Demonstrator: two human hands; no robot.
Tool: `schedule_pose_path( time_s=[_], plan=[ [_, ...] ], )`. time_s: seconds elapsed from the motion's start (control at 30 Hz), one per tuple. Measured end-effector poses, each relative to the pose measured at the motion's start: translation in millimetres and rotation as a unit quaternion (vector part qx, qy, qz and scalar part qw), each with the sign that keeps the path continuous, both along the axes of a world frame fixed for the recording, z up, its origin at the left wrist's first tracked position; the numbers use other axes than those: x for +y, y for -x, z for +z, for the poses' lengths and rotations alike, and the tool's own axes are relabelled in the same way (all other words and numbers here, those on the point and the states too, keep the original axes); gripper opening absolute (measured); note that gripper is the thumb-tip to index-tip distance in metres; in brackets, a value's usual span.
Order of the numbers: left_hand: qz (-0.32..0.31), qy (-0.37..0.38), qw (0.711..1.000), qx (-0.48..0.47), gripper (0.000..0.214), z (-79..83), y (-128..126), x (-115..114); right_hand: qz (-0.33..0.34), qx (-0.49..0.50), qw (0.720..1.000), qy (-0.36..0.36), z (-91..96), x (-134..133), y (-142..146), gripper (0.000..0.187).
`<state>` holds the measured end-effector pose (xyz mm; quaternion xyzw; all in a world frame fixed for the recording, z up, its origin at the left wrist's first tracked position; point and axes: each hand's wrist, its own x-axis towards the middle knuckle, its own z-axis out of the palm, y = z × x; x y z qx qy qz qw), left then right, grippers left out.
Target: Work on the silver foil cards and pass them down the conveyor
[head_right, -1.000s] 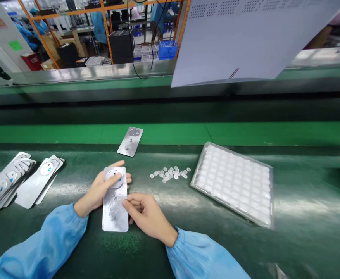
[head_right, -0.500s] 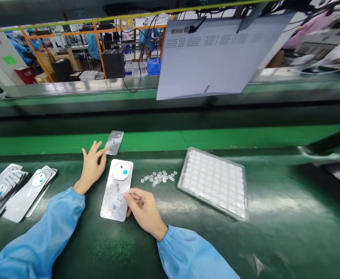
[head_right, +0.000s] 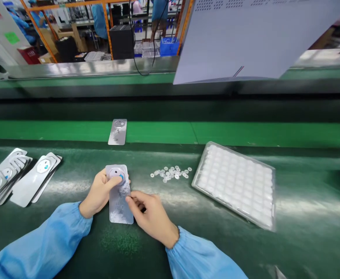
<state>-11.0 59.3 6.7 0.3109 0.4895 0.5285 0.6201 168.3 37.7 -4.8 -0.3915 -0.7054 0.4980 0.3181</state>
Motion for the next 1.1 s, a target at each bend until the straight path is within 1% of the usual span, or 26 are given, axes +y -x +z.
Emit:
schedule_pose_path(
  time_s=[0.07,0.13,0.2,0.27,0.33,0.4,0.47,0.57,0.7,0.97,1.1],
  plan=[
    [0.012,0.002,1.000,0.016,0.034,-0.2,-1.4,-1.7,-0.009,-0.001,1.000,-0.011,1.7,-0.7,-0.9,0.030],
    [0.017,0.003,0.999,0.036,0.030,1.1,-3.8,-5.1,-0.046,0.007,0.998,-0.041,3.2,-0.5,-2.9,0.023],
    [0.007,-0.001,0.999,0.054,0.026,3.2,-7.8,-9.9,-0.108,0.011,0.987,-0.115,4.9,0.9,-6.0,0.014],
    [-0.018,-0.010,0.998,0.066,0.023,5.0,-12.8,-15.3,-0.157,0.002,0.964,-0.214,6.5,3.2,-9.3,0.013],
    [-0.052,-0.020,0.996,0.073,0.026,5.7,-17.6,-20.6,-0.174,-0.022,0.940,-0.291,7.4,5.8,-12.4,0.018],
    [-0.083,-0.021,0.994,0.072,0.036,4.9,-20.6,-24.5,-0.167,-0.054,0.928,-0.328,7.1,7.8,-15.6,0.023],
    [-0.102,-0.015,0.992,0.067,0.049,3.0,-21.5,-26.6,-0.152,-0.086,0.925,-0.337,5.8,9.3,-19.1,0.024],
    [-0.113,-0.007,0.992,0.062,0.057,-0.1,-20.6,-27.1,-0.123,-0.119,0.928,-0.331,3.4,10.3,-24.1,0.023],
    [-0.115,-0.009,0.991,0.061,0.058,-3.0,-19.8,-27.5,-0.115,-0.139,0.926,-0.333,2.8,10.0,-28.0,0.024],
    [-0.123,-0.019,0.989,0.083,0.057,-7.4,-20.6,-30.3,-0.098,-0.181,0.903,-0.376,7.2,9.6,-29.1,0.018],
    [-0.125,-0.024,0.989,0.082,0.057,-7.2,-21.2,-30.5,-0.094,-0.186,0.903,-0.376,6.5,9.6,-28.0,0.014]
  ],
)
